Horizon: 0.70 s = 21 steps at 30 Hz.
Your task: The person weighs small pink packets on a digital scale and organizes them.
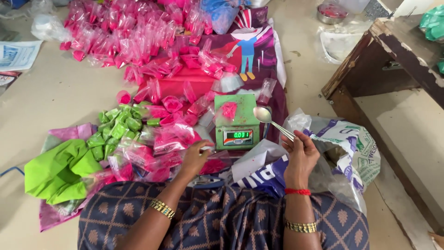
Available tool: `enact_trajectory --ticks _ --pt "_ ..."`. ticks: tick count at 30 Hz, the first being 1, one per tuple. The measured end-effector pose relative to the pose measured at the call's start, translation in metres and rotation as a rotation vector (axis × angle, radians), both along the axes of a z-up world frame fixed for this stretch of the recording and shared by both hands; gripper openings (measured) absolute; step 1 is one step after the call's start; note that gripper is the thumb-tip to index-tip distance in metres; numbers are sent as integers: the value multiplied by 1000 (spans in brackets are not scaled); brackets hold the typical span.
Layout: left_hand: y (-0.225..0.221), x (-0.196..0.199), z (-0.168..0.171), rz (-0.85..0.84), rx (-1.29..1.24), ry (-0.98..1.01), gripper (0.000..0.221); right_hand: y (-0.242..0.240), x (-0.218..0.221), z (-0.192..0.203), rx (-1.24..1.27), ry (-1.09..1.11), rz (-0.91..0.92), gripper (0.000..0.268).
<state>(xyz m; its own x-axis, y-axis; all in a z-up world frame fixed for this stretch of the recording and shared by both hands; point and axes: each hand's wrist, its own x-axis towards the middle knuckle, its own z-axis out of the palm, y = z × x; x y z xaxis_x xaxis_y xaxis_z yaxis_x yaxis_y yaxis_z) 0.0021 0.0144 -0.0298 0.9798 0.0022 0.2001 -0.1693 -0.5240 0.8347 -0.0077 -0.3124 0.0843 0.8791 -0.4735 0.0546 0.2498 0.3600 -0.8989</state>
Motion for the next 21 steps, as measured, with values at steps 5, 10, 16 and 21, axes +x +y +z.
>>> enact_trajectory --ticks 5,10,16,21 --pt "21 -50 20 95 -13 311 26 -1 -2 -12 17 39 29 18" --pt "34 -64 -4 193 -105 421 25 2 -6 -13 11 29 50 17" --pt "49 -42 -76 196 88 144 22 10 -12 -17 -98 67 89 17" --pt "80 -23 -135 442 286 137 30 43 -19 -42 -247 63 285 18"
